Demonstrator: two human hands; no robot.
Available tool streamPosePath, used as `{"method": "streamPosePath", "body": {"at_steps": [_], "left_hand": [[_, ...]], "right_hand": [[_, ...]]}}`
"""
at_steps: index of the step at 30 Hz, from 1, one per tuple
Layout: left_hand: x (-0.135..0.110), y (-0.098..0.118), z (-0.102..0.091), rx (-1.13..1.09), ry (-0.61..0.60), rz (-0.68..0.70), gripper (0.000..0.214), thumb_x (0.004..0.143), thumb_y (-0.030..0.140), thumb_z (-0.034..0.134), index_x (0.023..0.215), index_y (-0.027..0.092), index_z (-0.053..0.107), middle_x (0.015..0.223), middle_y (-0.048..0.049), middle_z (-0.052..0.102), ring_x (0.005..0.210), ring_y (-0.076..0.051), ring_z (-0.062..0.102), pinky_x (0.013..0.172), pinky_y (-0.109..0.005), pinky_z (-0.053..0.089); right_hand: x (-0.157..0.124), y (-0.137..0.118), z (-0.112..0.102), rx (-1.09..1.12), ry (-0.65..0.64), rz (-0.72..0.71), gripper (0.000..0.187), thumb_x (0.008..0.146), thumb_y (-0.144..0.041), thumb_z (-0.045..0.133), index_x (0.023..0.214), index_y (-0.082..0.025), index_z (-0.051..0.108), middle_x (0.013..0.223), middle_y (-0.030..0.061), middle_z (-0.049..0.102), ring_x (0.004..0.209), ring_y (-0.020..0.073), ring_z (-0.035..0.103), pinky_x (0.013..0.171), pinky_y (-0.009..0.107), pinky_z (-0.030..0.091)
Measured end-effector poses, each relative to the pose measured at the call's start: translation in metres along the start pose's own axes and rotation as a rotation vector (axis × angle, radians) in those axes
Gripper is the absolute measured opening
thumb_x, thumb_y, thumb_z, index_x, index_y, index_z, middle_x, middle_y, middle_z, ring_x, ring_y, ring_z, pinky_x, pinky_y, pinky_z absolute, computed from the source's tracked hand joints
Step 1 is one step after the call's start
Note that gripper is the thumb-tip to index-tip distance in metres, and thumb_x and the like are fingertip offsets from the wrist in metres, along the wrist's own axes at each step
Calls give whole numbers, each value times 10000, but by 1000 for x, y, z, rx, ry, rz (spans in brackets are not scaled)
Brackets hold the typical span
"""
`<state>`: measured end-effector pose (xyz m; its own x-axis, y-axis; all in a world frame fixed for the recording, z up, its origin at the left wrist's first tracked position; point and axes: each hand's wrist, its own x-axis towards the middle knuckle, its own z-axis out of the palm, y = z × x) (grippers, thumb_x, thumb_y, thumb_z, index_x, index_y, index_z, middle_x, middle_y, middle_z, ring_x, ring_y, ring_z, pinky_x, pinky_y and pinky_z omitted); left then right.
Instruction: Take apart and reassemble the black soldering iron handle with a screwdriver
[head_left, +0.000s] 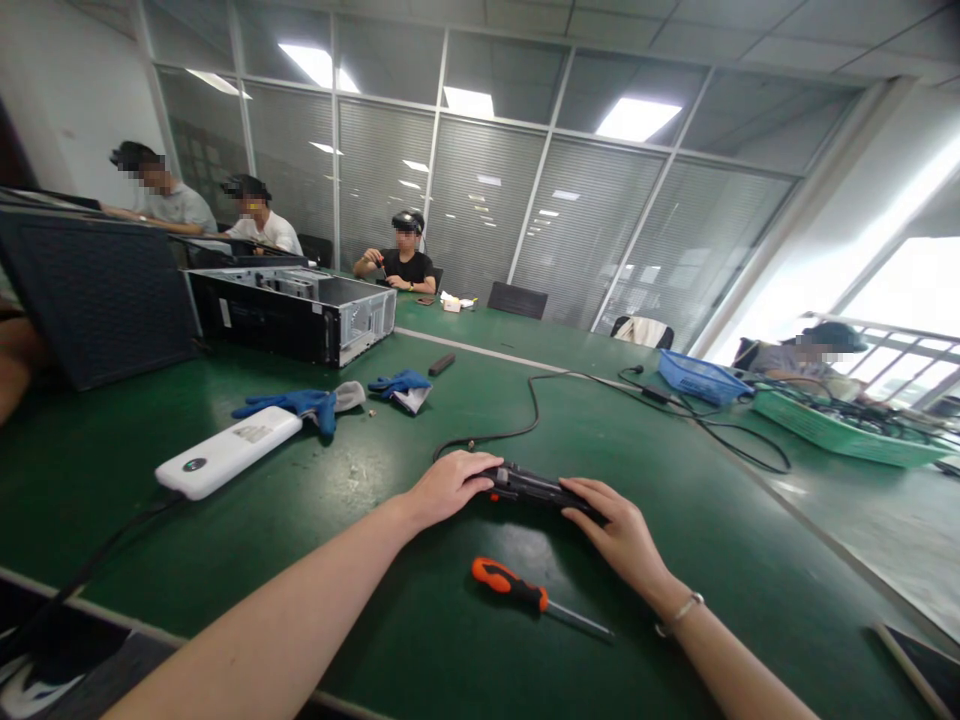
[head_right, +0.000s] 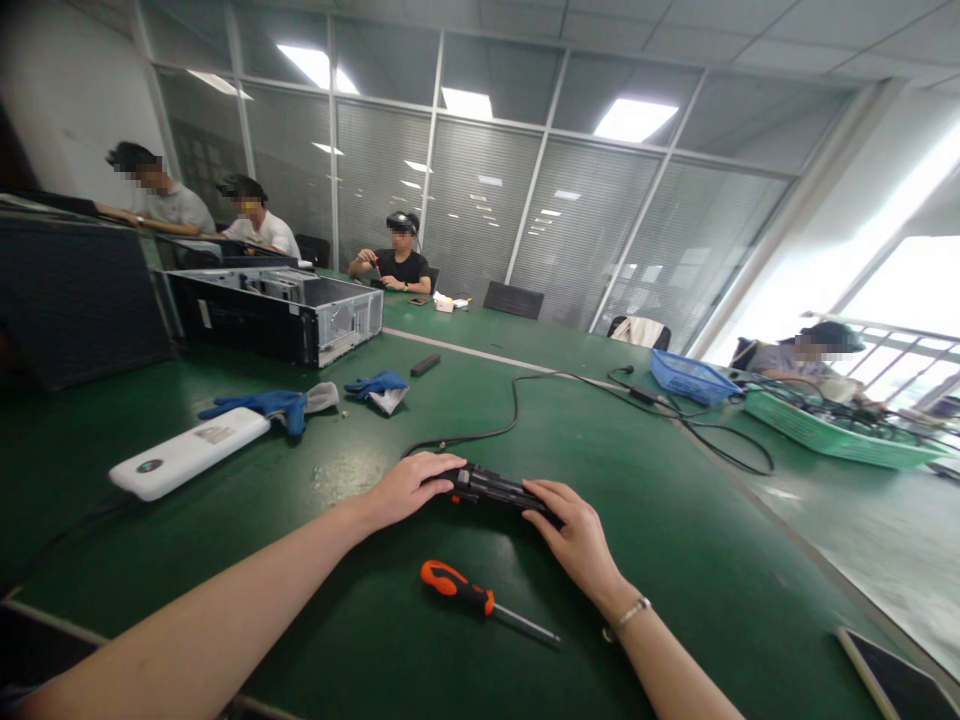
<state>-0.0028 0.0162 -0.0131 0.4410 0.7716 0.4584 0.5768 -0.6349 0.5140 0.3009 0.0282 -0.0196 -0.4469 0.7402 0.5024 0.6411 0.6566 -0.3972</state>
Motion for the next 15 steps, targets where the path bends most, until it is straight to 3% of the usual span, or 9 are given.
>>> {"method": "streamPosePath", "body": {"at_steps": [9,15], "left_hand": [[1,3,-3,-110,76,11,340,926,213,560,1262,215,613,1299,-38,633,1245,-204,554,1101,-354,392],[2,2,-1,-82,23,-47,356,896,186,592,1251,214,612,1278,-40,647,1193,-200,594,1062,-335,425]], "right_hand": [[0,2,1,38,26,-2,357,890,-390,586,1222,-272,643,1201,77,659,1068,249,645,947,424,533],[1,4,3,0,12,-20,351,881,-374,589,1211,-270,649,1184,76,670,1048,250,653,930,428,540]]}}
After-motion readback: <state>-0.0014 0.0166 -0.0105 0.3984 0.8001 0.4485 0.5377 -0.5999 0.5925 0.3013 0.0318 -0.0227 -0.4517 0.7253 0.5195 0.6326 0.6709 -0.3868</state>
